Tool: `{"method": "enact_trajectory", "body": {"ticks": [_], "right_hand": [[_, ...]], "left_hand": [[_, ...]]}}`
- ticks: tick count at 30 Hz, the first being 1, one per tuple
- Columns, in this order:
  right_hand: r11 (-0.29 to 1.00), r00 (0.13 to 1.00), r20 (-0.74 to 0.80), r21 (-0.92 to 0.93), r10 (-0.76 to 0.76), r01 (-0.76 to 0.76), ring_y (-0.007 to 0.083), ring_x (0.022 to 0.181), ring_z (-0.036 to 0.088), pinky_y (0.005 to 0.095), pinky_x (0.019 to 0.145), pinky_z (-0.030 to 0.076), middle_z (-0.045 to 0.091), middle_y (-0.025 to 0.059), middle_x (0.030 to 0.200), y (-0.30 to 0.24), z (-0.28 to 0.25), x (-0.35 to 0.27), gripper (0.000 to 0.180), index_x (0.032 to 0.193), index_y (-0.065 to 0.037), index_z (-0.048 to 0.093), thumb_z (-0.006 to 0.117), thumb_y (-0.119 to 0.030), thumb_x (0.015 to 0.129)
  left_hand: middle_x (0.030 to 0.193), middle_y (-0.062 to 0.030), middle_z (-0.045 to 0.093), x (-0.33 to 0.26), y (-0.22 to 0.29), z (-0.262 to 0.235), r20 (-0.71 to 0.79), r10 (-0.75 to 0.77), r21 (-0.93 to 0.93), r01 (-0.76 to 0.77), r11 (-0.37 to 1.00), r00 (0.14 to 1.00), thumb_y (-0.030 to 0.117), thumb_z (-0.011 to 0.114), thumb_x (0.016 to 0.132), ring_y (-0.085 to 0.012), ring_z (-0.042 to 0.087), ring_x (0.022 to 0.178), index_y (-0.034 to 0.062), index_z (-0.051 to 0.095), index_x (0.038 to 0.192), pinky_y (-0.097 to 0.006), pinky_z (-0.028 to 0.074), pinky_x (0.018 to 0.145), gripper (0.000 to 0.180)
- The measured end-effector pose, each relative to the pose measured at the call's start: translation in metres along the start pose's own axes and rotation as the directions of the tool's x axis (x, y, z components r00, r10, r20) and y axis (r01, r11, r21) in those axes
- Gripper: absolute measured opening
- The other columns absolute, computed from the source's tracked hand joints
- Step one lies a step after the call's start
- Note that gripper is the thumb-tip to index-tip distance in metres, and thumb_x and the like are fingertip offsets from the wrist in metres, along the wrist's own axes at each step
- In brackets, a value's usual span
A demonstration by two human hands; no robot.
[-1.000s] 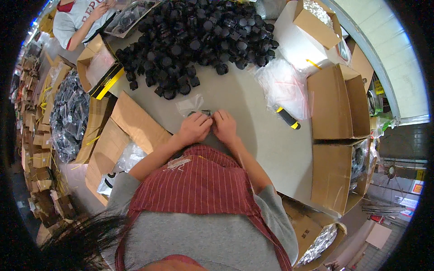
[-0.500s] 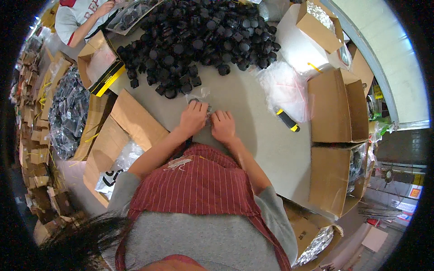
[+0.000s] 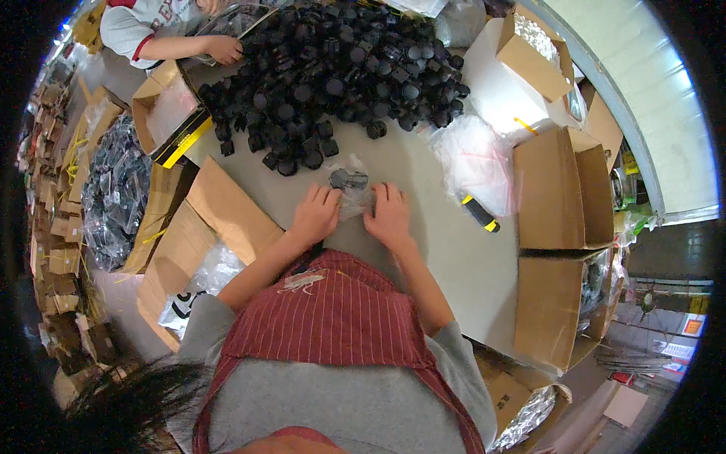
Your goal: The person picks up plastic pieces from a large pile on a table and places them into small plastic bags, then sets the filled bags aside.
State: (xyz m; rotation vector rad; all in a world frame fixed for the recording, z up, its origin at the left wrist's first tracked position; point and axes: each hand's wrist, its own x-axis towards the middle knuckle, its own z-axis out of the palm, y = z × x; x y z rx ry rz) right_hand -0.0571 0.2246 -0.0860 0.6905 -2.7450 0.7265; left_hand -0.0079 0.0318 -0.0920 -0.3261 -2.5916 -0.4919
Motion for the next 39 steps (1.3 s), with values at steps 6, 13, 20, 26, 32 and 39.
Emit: {"method": "enact_trajectory", "body": {"ticks": [6, 13, 20, 26, 32, 39], "right_hand": [[0.995, 0.992, 0.111, -0.072, -0.063, 0.072, 0.0327, 0.081, 0.066, 0.0427, 0.065, 0.053, 0.065, 0.0147, 0.091, 0.011, 0.047, 0.029, 0.028, 0.101, -0.008, 0.053, 0.069, -0.022, 0.084], [0.971, 0.987, -0.038, -0.187, -0.157, 0.147, 0.0307, 0.048, 0.061, 0.0440, 0.046, 0.048, 0.060, 0.0096, 0.054, 0.010, 0.063, 0.045, 0.021, 0.081, -0.013, 0.058, 0.061, -0.029, 0.093], [0.957, 0.956, 0.190, -0.144, -0.224, 0.253, 0.0295, 0.055, 0.065, 0.0452, 0.050, 0.049, 0.064, 0.0103, 0.061, 0.021, 0.068, 0.040, 0.022, 0.078, -0.013, 0.064, 0.061, -0.030, 0.090], [0.933, 0.892, 0.395, -0.183, -0.219, 0.310, 0.0314, 0.063, 0.067, 0.0451, 0.057, 0.051, 0.067, 0.0103, 0.070, 0.012, 0.046, 0.049, 0.018, 0.084, -0.010, 0.065, 0.060, -0.027, 0.086], [0.898, 0.865, 0.357, -0.133, -0.352, 0.420, 0.0301, 0.106, 0.060, 0.0390, 0.093, 0.046, 0.058, 0.0170, 0.122, -0.007, 0.016, 0.041, 0.030, 0.108, -0.002, 0.058, 0.061, -0.009, 0.079], [0.925, 0.898, 0.236, 0.179, -0.372, 0.336, 0.0364, 0.119, 0.050, 0.0432, 0.102, 0.041, 0.051, 0.0129, 0.133, 0.002, 0.032, 0.034, 0.044, 0.112, -0.001, 0.057, 0.061, 0.002, 0.069]], "left_hand": [[0.091, -0.0063, 0.057, -0.005, 0.004, 0.008, 0.039, 0.054, -0.097, -0.050, 0.994, 0.998, 0.005, 0.063, 0.074, -0.0259, 0.058, 0.088, 0.0105, 0.057, 0.094, -0.035, 0.053, 0.064, 0.022], [0.089, -0.0095, 0.056, -0.009, 0.000, 0.011, 0.050, -0.075, -0.114, 0.080, 0.990, 0.996, 0.007, 0.062, 0.078, -0.0298, 0.060, 0.087, 0.0077, 0.053, 0.094, -0.040, 0.053, 0.061, 0.018], [0.087, -0.0138, 0.062, 0.026, -0.006, 0.019, 0.284, -0.253, 0.134, 0.224, 0.965, 0.925, 0.015, 0.067, 0.078, -0.0317, 0.065, 0.084, 0.0036, 0.051, 0.098, -0.040, 0.056, 0.065, 0.028], [0.090, -0.0168, 0.064, 0.010, -0.013, 0.067, 0.326, -0.189, 0.328, 0.077, 0.942, 0.926, 0.015, 0.069, 0.075, -0.0323, 0.067, 0.078, 0.0037, 0.050, 0.098, -0.042, 0.055, 0.062, 0.031], [0.080, -0.0193, 0.067, 0.048, -0.024, 0.022, 0.646, -0.153, -0.014, 0.211, 0.977, 0.748, 0.025, 0.066, 0.071, -0.0361, 0.067, 0.075, -0.0009, 0.063, 0.088, -0.046, 0.054, 0.064, 0.031], [0.086, -0.0214, 0.070, 0.078, -0.047, 0.014, 0.794, -0.001, -0.132, 0.174, 0.976, 0.608, 0.023, 0.062, 0.064, -0.0379, 0.069, 0.084, 0.0004, 0.072, 0.081, -0.046, 0.056, 0.076, 0.030]]}}
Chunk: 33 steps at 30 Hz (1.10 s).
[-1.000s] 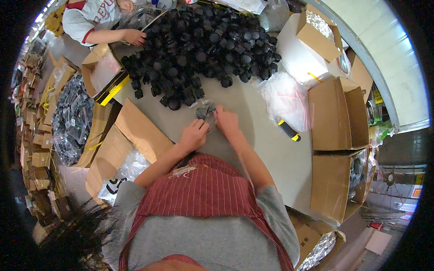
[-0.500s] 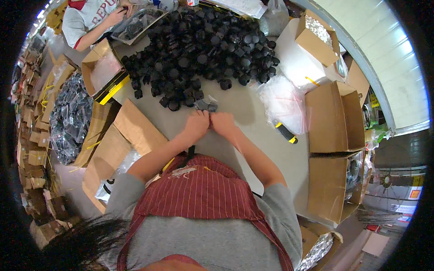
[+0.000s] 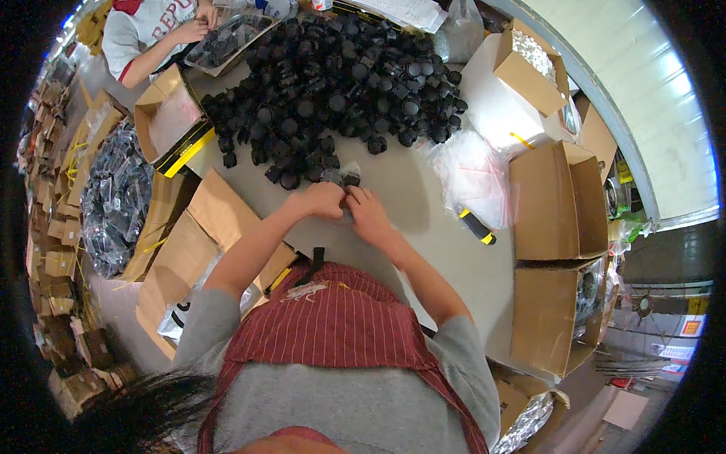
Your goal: The person picks up plastic pieces from a large pile on a table and places them into small plastic bags, then sets the filled bags aside.
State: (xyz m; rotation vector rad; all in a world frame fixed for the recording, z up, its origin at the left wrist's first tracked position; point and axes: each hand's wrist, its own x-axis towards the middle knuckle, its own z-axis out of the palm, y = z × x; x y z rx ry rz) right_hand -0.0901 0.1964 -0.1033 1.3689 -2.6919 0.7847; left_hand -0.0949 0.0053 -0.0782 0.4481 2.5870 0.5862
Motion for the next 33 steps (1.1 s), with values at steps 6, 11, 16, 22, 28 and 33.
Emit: {"method": "enact_trajectory", "body": {"ticks": [6, 11, 16, 22, 28, 33], "right_hand": [[0.987, 1.000, -0.012, 0.163, 0.013, -0.010, 0.0367, 0.114, 0.054, 0.0428, 0.096, 0.045, 0.060, 0.0183, 0.121, 0.014, -0.007, -0.002, 0.031, 0.099, 0.000, 0.064, 0.063, -0.002, 0.069], [0.762, 0.867, 0.109, 0.434, 0.485, -0.481, 0.0343, 0.095, 0.062, 0.0411, 0.082, 0.050, 0.066, 0.0155, 0.103, 0.044, -0.049, 0.036, 0.027, 0.101, -0.006, 0.066, 0.061, -0.004, 0.075], [0.925, 0.884, -0.283, 0.033, 0.371, -0.378, 0.0347, 0.096, 0.062, 0.0438, 0.082, 0.049, 0.063, 0.0178, 0.099, 0.074, -0.049, 0.080, 0.031, 0.111, -0.005, 0.063, 0.065, -0.013, 0.082], [0.894, 0.878, -0.223, 0.260, 0.424, -0.365, 0.0318, 0.092, 0.064, 0.0407, 0.083, 0.050, 0.065, 0.0175, 0.096, 0.079, -0.023, 0.066, 0.034, 0.111, -0.004, 0.061, 0.071, -0.019, 0.082], [0.429, 0.760, 0.044, 0.804, 0.648, -0.412, 0.0118, 0.090, 0.059, 0.0290, 0.083, 0.047, 0.066, 0.0042, 0.098, 0.021, -0.064, -0.005, 0.037, 0.116, -0.002, 0.062, 0.072, -0.022, 0.086], [-0.030, 0.724, 0.280, 0.941, 0.630, -0.338, 0.0163, 0.099, 0.064, 0.0317, 0.086, 0.051, 0.067, 0.0091, 0.104, -0.011, -0.085, -0.047, 0.041, 0.124, 0.000, 0.058, 0.067, -0.024, 0.092]], "left_hand": [[0.086, -0.0187, 0.071, -0.025, 0.023, 0.013, 0.014, 0.026, 0.153, -0.028, 0.988, 1.000, 0.023, 0.063, 0.068, -0.0341, 0.070, 0.083, 0.0003, 0.069, 0.088, -0.046, 0.056, 0.072, 0.031], [0.079, -0.0128, 0.068, -0.049, 0.024, 0.074, -0.453, 0.057, 0.323, 0.104, 0.941, 0.890, 0.014, 0.065, 0.076, -0.0308, 0.068, 0.073, 0.0035, 0.055, 0.106, -0.040, 0.055, 0.060, 0.033], [0.076, -0.0131, 0.066, -0.061, 0.036, 0.071, -0.574, 0.133, 0.244, 0.015, 0.970, 0.808, 0.011, 0.063, 0.077, -0.0311, 0.067, 0.072, 0.0039, 0.053, 0.096, -0.041, 0.055, 0.061, 0.023], [0.075, -0.0154, 0.064, -0.066, 0.035, 0.080, -0.590, -0.001, 0.071, 0.054, 0.996, 0.808, 0.015, 0.062, 0.083, -0.0337, 0.065, 0.070, 0.0054, 0.053, 0.093, -0.043, 0.053, 0.060, 0.017], [0.069, -0.0134, 0.063, -0.072, 0.030, 0.093, -0.647, -0.040, -0.011, 0.044, 0.999, 0.761, 0.024, 0.062, 0.090, -0.0350, 0.063, 0.062, 0.0081, 0.055, 0.090, -0.047, 0.051, 0.055, 0.017], [0.063, -0.0147, 0.062, -0.059, 0.045, 0.085, -0.551, -0.115, -0.100, 0.072, 0.992, 0.826, 0.026, 0.060, 0.092, -0.0370, 0.063, 0.059, 0.0091, 0.058, 0.087, -0.049, 0.049, 0.053, 0.018]]}}
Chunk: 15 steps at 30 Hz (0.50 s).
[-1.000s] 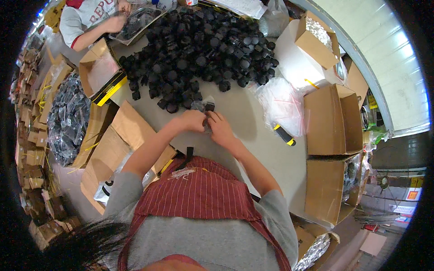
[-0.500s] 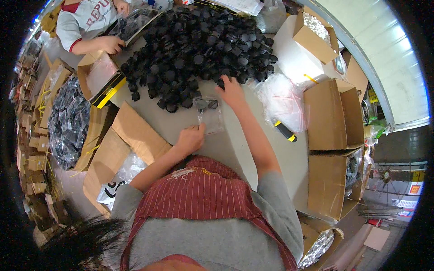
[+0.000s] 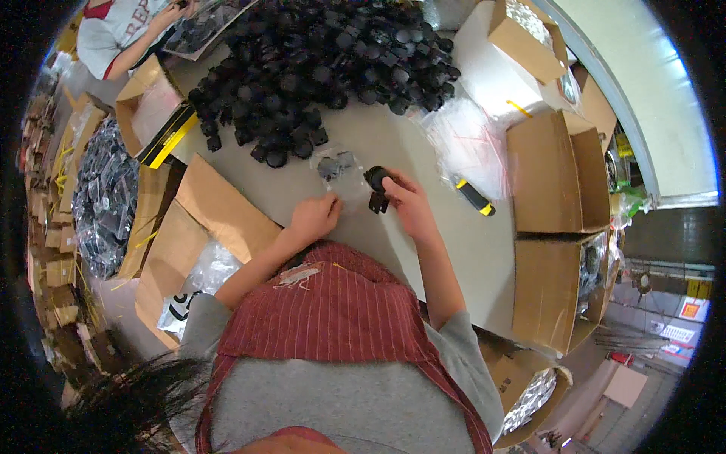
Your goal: The person picks up plastic pieces from a large pile on a table and places them into small plastic bags, then sets the filled bags aside.
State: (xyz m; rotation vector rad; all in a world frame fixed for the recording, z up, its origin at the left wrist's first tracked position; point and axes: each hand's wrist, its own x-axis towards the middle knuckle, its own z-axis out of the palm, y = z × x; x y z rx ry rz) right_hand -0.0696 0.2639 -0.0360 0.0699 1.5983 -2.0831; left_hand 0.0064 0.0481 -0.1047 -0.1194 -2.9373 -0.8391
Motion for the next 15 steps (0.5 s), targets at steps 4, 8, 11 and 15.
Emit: {"method": "enact_trajectory", "body": {"ticks": [4, 8, 11, 15], "right_hand": [[0.964, 0.968, 0.078, 0.103, 0.239, -0.246, 0.0219, 0.087, 0.068, 0.0342, 0.074, 0.057, 0.067, 0.0107, 0.106, 0.017, -0.003, -0.022, 0.043, 0.126, 0.001, 0.058, 0.065, -0.028, 0.095], [0.982, 0.983, -0.051, 0.075, 0.177, -0.173, 0.0229, 0.080, 0.069, 0.0352, 0.070, 0.058, 0.067, 0.0111, 0.102, 0.037, 0.006, -0.025, 0.032, 0.118, 0.000, 0.060, 0.068, -0.017, 0.092], [0.983, 0.978, -0.111, 0.064, 0.176, -0.170, 0.0224, 0.086, 0.068, 0.0335, 0.076, 0.056, 0.066, 0.0105, 0.105, 0.050, 0.001, -0.022, 0.033, 0.119, -0.001, 0.058, 0.068, -0.012, 0.090], [0.984, 0.986, -0.090, 0.123, 0.138, -0.127, 0.0221, 0.095, 0.067, 0.0309, 0.083, 0.052, 0.065, 0.0097, 0.110, 0.072, -0.006, -0.023, 0.039, 0.124, -0.003, 0.056, 0.070, -0.011, 0.089]], "left_hand": [[0.066, -0.0160, 0.064, 0.006, 0.006, 0.002, -0.047, 0.034, -0.073, -0.038, 0.997, 0.998, 0.026, 0.059, 0.093, -0.0388, 0.063, 0.060, 0.0093, 0.061, 0.090, -0.049, 0.049, 0.053, 0.017], [0.065, -0.0157, 0.064, 0.008, 0.011, 0.003, -0.059, 0.064, -0.111, -0.070, 0.991, 0.996, 0.024, 0.059, 0.093, -0.0387, 0.063, 0.059, 0.0103, 0.062, 0.096, -0.049, 0.049, 0.052, 0.014], [0.057, -0.0165, 0.061, 0.008, 0.022, -0.006, -0.058, 0.059, -0.049, -0.062, 0.997, 0.997, 0.020, 0.057, 0.092, -0.0371, 0.063, 0.053, 0.0077, 0.058, 0.096, -0.050, 0.049, 0.050, 0.013], [0.055, -0.0152, 0.060, 0.003, 0.020, -0.002, -0.049, 0.058, -0.064, -0.061, 0.996, 0.997, 0.019, 0.057, 0.093, -0.0362, 0.063, 0.052, 0.0086, 0.054, 0.104, -0.050, 0.050, 0.049, 0.016]]}}
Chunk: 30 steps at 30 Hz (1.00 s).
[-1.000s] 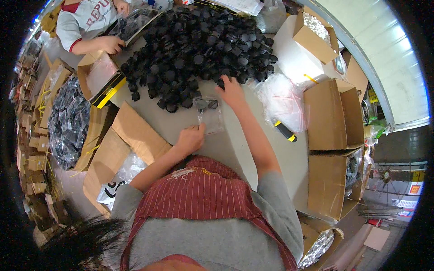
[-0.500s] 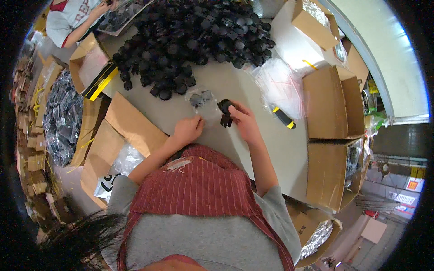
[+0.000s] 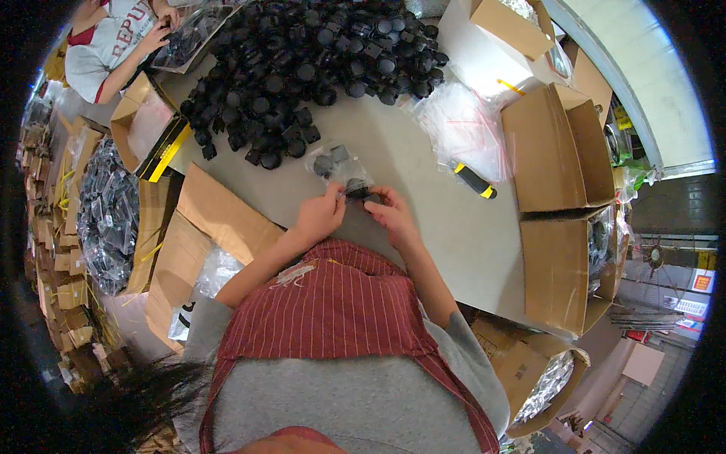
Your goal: The person picks up plastic pieces from a large pile on a table and places them into small plastic bags, then sets the filled bags aside.
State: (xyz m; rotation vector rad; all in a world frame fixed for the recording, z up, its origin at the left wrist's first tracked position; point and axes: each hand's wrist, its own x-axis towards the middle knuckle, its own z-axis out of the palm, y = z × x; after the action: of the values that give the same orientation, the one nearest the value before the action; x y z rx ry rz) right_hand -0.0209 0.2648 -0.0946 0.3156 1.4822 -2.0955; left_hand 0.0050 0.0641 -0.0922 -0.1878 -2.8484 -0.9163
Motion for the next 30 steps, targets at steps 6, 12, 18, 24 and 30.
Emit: {"method": "enact_trajectory", "body": {"ticks": [6, 12, 18, 24, 30], "right_hand": [[0.872, 0.937, 0.082, -0.346, -0.339, 0.346, 0.0194, 0.096, 0.067, 0.0301, 0.083, 0.054, 0.066, 0.0113, 0.108, 0.010, 0.005, -0.010, 0.049, 0.129, 0.002, 0.048, 0.071, -0.008, 0.087], [0.972, 0.998, 0.004, -0.228, 0.055, -0.053, 0.0183, 0.069, 0.067, 0.0269, 0.058, 0.053, 0.067, 0.0112, 0.092, 0.001, 0.018, -0.005, 0.052, 0.127, 0.004, 0.048, 0.075, -0.012, 0.085], [0.920, 0.982, -0.054, -0.362, -0.180, 0.149, 0.0144, 0.061, 0.062, 0.0265, 0.047, 0.047, 0.066, 0.0088, 0.090, 0.019, 0.017, 0.007, 0.046, 0.124, 0.002, 0.051, 0.073, -0.012, 0.087], [0.940, 0.990, 0.104, -0.320, -0.091, 0.120, 0.0117, 0.063, 0.063, 0.0251, 0.048, 0.046, 0.069, 0.0062, 0.092, 0.010, 0.014, 0.008, 0.034, 0.118, -0.001, 0.060, 0.071, -0.016, 0.090], [0.360, 0.848, 0.192, -0.843, -0.493, 0.400, 0.0306, 0.067, 0.067, 0.0415, 0.062, 0.051, 0.068, 0.0147, 0.077, 0.021, 0.024, 0.036, 0.023, 0.090, -0.004, 0.066, 0.068, -0.026, 0.090]], "left_hand": [[0.060, -0.0143, 0.062, -0.002, -0.005, 0.006, 0.006, 0.021, -0.096, -0.020, 0.995, 1.000, 0.019, 0.059, 0.093, -0.0364, 0.063, 0.055, 0.0107, 0.049, 0.110, -0.049, 0.047, 0.049, 0.021], [0.062, -0.0155, 0.063, -0.004, -0.002, 0.002, 0.070, 0.027, -0.092, -0.021, 0.996, 0.997, 0.020, 0.062, 0.090, -0.0369, 0.064, 0.058, 0.0093, 0.050, 0.105, -0.048, 0.048, 0.051, 0.022], [0.067, -0.0175, 0.064, -0.004, -0.005, 0.004, 0.068, 0.023, -0.196, -0.009, 0.981, 0.997, 0.019, 0.064, 0.088, -0.0393, 0.065, 0.063, 0.0084, 0.049, 0.104, -0.050, 0.050, 0.056, 0.024], [0.069, -0.0171, 0.065, -0.004, -0.007, 0.001, 0.045, -0.028, -0.244, 0.038, 0.969, 0.999, 0.015, 0.061, 0.088, -0.0397, 0.065, 0.064, 0.0067, 0.046, 0.102, -0.050, 0.050, 0.057, 0.022], [0.069, -0.0180, 0.064, -0.004, -0.011, 0.001, 0.017, -0.018, -0.211, 0.021, 0.977, 1.000, 0.013, 0.059, 0.086, -0.0395, 0.065, 0.063, 0.0064, 0.046, 0.103, -0.051, 0.050, 0.056, 0.023]]}}
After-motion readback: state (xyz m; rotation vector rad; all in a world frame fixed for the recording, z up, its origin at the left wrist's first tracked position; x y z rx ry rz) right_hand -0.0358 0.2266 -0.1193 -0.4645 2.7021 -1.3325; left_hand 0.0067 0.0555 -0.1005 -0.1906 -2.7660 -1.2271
